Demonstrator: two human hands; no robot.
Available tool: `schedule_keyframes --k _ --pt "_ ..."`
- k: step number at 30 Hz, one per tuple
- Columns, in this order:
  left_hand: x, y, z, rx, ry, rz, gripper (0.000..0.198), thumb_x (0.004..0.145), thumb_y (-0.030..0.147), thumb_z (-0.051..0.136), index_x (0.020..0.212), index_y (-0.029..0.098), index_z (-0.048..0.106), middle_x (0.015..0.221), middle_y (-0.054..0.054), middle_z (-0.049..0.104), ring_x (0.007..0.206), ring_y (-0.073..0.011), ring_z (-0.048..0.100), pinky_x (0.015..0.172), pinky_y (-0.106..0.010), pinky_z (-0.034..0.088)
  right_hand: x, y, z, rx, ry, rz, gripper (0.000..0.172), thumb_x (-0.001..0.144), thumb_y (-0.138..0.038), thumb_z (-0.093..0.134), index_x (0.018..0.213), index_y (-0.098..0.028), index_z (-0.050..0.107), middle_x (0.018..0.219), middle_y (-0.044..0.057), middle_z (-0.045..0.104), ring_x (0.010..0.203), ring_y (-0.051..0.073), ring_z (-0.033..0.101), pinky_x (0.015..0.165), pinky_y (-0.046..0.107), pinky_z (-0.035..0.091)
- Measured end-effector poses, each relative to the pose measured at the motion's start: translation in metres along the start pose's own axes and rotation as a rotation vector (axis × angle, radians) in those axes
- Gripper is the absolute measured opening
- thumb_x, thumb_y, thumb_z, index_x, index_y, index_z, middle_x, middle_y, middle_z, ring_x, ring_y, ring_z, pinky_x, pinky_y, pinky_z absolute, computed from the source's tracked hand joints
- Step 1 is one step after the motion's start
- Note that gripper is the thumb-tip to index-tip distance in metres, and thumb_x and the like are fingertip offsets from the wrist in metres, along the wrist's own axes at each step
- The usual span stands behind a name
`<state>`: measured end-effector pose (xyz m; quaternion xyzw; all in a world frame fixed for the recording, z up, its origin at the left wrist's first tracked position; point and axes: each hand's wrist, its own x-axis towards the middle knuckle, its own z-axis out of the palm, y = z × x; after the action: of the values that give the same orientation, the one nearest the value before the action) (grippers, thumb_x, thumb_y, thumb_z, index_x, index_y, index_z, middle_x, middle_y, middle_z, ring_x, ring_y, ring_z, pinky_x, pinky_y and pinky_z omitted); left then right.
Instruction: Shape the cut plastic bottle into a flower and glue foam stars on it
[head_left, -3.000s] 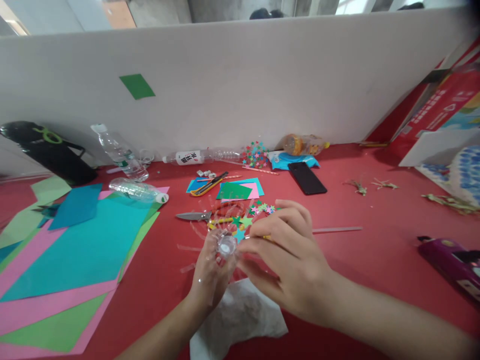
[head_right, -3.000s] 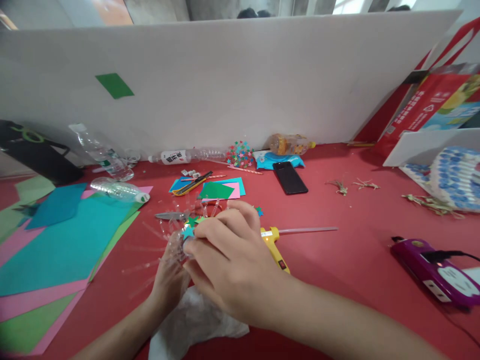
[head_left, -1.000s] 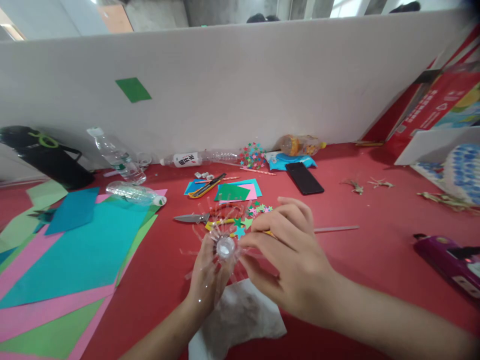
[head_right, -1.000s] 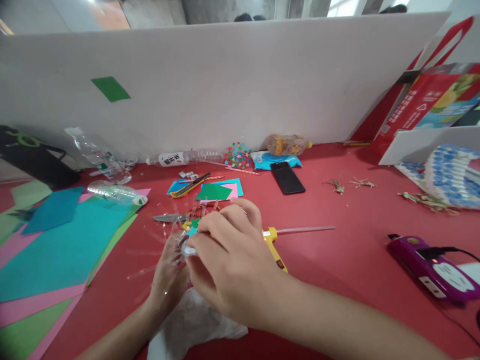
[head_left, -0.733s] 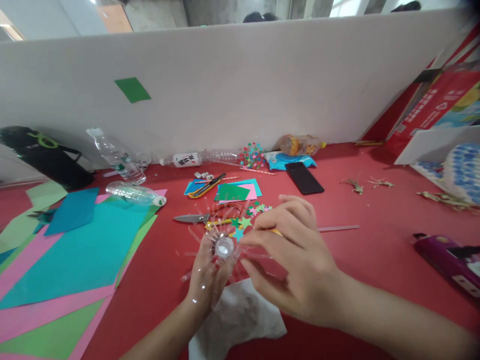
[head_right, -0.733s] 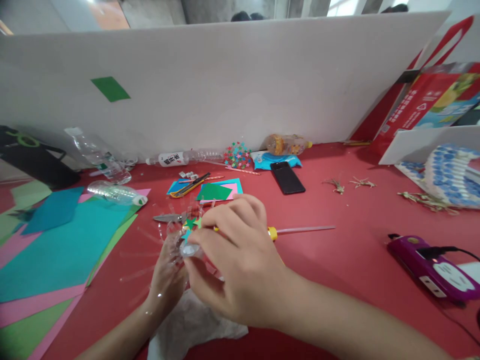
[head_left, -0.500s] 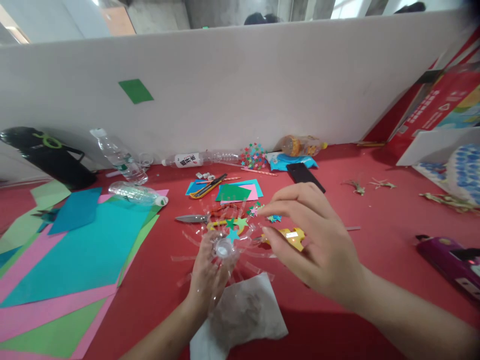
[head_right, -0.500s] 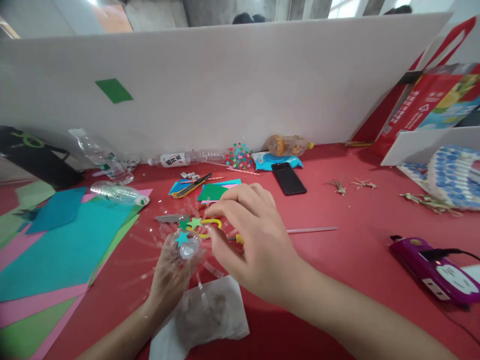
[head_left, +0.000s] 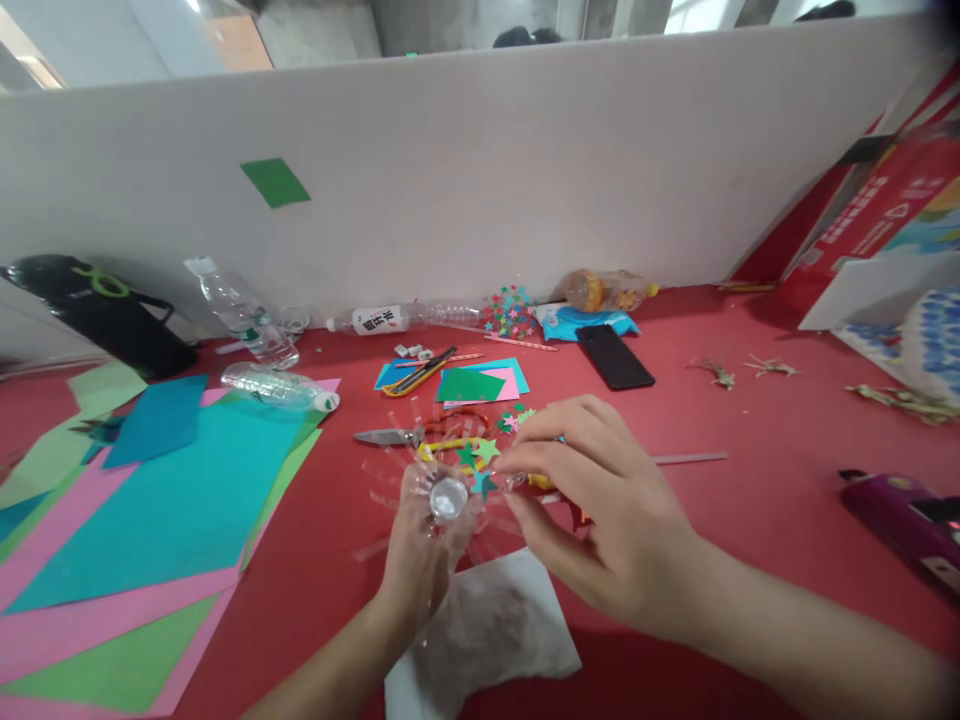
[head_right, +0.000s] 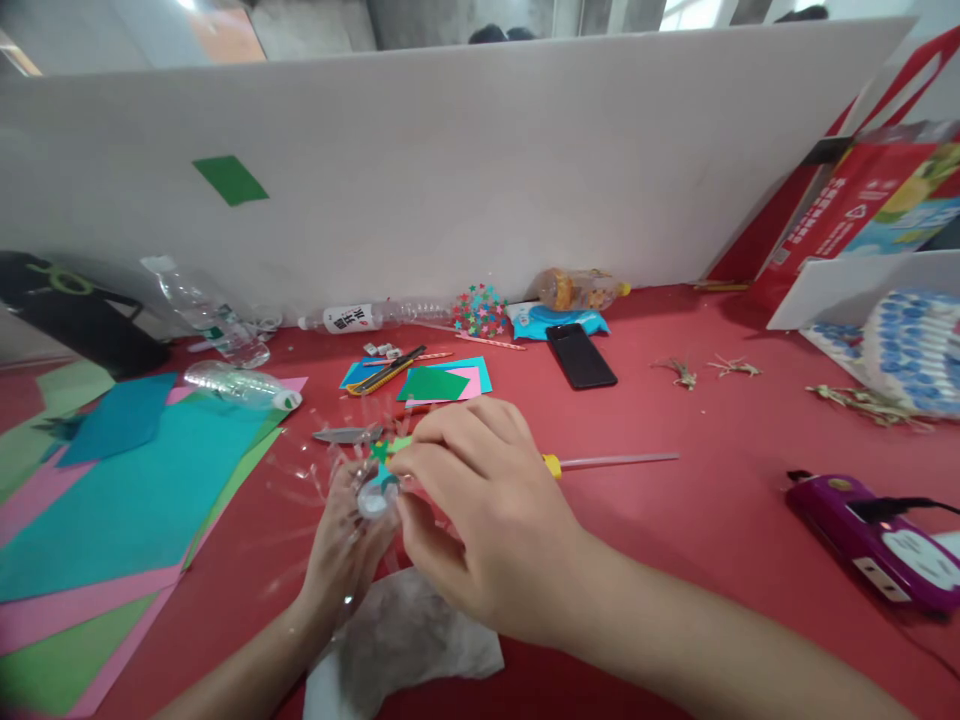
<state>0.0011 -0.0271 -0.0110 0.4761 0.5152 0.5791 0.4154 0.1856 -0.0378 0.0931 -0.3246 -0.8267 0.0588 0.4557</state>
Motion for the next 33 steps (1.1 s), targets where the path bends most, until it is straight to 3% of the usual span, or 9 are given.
schedule_keyframes --k 6,16,25,29,33 --pt "0.000 0.004 0.001 -0.061 -0.034 -0.115 0.038 0.061 0.032 0.081 0.094 0.022 0.063 0.089 0.000 0.066 0.078 -0.0175 0.062 0.075 -0.029 0.051 0.000 0.002 0.001 0.007 0.009 -0.007 0.013 0.085 -0.008 0.057 0.094 -0.012 0.065 0.096 0.007 0.064 0.094 0.018 0.055 0.086 0.035 0.043" --pt "0.001 -0.001 -0.009 -0.011 -0.108 -0.046 0.032 0.076 0.035 0.069 0.104 0.023 0.061 0.101 -0.003 0.066 0.095 -0.0209 0.062 0.086 -0.032 0.048 0.001 0.004 0.001 -0.029 0.021 -0.012 0.013 0.086 -0.010 0.057 0.095 -0.015 0.064 0.095 0.006 0.065 0.091 0.018 0.056 0.082 0.035 0.044" --pt "0.000 -0.006 -0.010 -0.002 -0.165 -0.083 0.032 0.082 0.033 0.064 0.113 0.025 0.061 0.094 -0.002 0.066 0.079 -0.0161 0.061 0.078 -0.029 0.051 0.001 0.005 0.000 -0.036 -0.010 0.000 0.012 0.087 -0.011 0.057 0.095 -0.014 0.065 0.094 0.006 0.066 0.090 0.018 0.055 0.082 0.036 0.043" --pt "0.001 -0.006 -0.008 -0.012 -0.116 -0.116 0.037 0.077 0.036 0.068 0.112 0.025 0.061 0.095 -0.002 0.067 0.084 -0.0172 0.062 0.079 -0.029 0.052 0.001 0.007 0.002 -0.039 -0.036 0.010 0.013 0.089 -0.012 0.054 0.094 -0.015 0.066 0.092 0.006 0.066 0.089 0.019 0.054 0.082 0.036 0.042" --pt "0.000 0.000 -0.005 0.001 -0.135 -0.118 0.038 0.075 0.037 0.068 0.109 0.023 0.060 0.088 -0.002 0.066 0.075 -0.0165 0.061 0.071 -0.029 0.054 0.000 0.008 0.003 -0.041 -0.045 0.014 0.013 0.091 -0.014 0.053 0.096 -0.016 0.065 0.094 0.005 0.066 0.091 0.019 0.054 0.082 0.036 0.042"
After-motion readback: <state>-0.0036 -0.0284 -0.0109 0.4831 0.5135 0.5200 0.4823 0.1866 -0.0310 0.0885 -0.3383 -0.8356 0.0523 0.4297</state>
